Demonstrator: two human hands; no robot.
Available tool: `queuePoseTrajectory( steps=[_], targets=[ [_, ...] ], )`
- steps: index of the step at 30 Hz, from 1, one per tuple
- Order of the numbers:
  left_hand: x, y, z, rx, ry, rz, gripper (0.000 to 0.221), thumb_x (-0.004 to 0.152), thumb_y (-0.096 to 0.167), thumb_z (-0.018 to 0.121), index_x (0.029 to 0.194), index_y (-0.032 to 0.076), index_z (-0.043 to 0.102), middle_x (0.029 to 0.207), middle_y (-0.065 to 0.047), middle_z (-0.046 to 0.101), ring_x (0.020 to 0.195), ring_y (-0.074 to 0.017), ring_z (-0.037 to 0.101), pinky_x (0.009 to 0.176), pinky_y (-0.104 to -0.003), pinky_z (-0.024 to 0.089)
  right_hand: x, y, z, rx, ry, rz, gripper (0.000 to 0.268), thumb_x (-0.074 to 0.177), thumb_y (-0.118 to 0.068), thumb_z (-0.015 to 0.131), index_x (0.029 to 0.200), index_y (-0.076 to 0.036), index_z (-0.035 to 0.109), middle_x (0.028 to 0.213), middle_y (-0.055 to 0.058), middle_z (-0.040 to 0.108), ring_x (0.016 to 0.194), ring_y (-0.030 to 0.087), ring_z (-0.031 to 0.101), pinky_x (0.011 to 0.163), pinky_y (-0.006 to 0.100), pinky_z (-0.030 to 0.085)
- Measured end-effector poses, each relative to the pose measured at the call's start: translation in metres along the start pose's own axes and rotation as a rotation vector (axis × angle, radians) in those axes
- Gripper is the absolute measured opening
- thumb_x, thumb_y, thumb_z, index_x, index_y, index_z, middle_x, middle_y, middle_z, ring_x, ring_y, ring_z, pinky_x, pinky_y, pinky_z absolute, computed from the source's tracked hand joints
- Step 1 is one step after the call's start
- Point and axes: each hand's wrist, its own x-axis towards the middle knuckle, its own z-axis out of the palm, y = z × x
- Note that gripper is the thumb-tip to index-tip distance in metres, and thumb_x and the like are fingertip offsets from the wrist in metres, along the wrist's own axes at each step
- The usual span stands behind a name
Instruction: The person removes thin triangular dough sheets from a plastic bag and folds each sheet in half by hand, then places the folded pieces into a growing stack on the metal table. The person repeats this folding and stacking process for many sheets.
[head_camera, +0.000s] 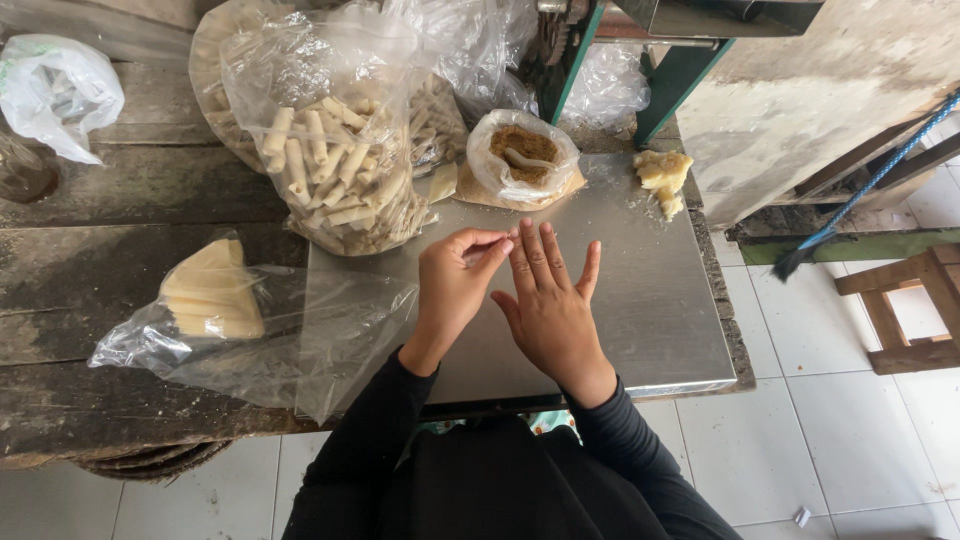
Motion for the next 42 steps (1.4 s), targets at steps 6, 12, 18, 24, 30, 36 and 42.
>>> queuePoseTrajectory(
  steps=[6,12,18,24,30,36,42],
  targets=[
    [0.009,-0.015,-0.006,0.004,-0.036,-0.148,0.021,0.090,0.017,0.076,0.095,-0.003,0.079,0.083,-0.008,0.079,0.074,-0.0089,0.073,0.066,-0.022,0.057,-0.002,-0.007,0.008,-0.285,0.018,-0.028,0.076,0.099,-0.051,0.057,0.160,-0.010,0.039,0.169,0.007,0.031,0.157,0.025,0.020,0.121,0.067,0.005],
    [0.010,-0.015,-0.010,0.024,-0.033,-0.241,0.023,0.089,0.017,0.074,0.090,-0.005,0.075,0.072,-0.007,0.075,0.062,-0.0066,0.067,0.055,-0.022,0.051,-0.006,-0.009,0.013,-0.387,0.008,-0.077,0.077,0.099,-0.052,0.057,0.162,-0.011,0.038,0.170,0.007,0.028,0.158,0.024,0.015,0.122,0.065,0.006],
    [0.010,-0.024,-0.008,0.209,-0.023,-0.176,0.025,0.090,0.019,0.069,0.090,-0.006,0.073,0.072,-0.010,0.074,0.062,-0.0111,0.068,0.057,-0.025,0.052,-0.009,-0.009,0.014,-0.336,-0.010,-0.070,0.079,0.098,-0.051,0.058,0.162,-0.011,0.036,0.170,0.007,0.028,0.158,0.024,0.014,0.122,0.065,0.005],
    [-0.002,-0.019,-0.007,0.137,-0.031,-0.031,0.021,0.105,0.013,0.048,0.095,-0.002,0.058,0.083,-0.010,0.067,0.070,-0.0160,0.074,0.057,-0.027,0.052,-0.006,0.003,0.003,-0.190,-0.070,-0.084,0.079,0.098,-0.052,0.057,0.161,-0.010,0.036,0.166,0.010,0.035,0.156,0.025,0.024,0.123,0.064,0.004],
    [-0.006,0.041,-0.075,0.574,0.295,0.510,0.026,0.109,0.009,0.056,0.084,0.007,0.063,0.077,-0.002,0.070,0.071,-0.0147,0.068,0.073,-0.034,0.050,0.000,0.069,-0.057,-0.017,0.119,0.035,0.072,0.097,-0.033,0.071,0.156,-0.004,0.043,0.158,0.014,0.047,0.151,0.027,0.039,0.125,0.061,0.008],
    [-0.049,0.156,-0.150,0.882,0.448,1.039,0.025,0.105,0.001,0.064,0.128,-0.001,0.053,0.122,-0.018,0.058,0.116,-0.0297,0.060,0.105,-0.034,0.050,-0.058,0.142,-0.102,0.065,0.583,0.285,0.060,0.104,-0.007,0.073,0.157,-0.006,0.044,0.159,0.008,0.055,0.157,0.034,0.037,0.124,0.054,0.002],
    [-0.072,0.183,-0.150,0.931,0.144,1.168,0.028,0.104,0.007,0.065,0.129,0.000,0.054,0.122,-0.017,0.058,0.116,-0.0291,0.059,0.105,-0.035,0.049,-0.109,0.219,-0.076,-0.020,0.477,0.589,0.056,0.103,-0.007,0.073,0.152,-0.007,0.047,0.153,0.008,0.056,0.152,0.034,0.040,0.121,0.053,0.006]
  ],
)
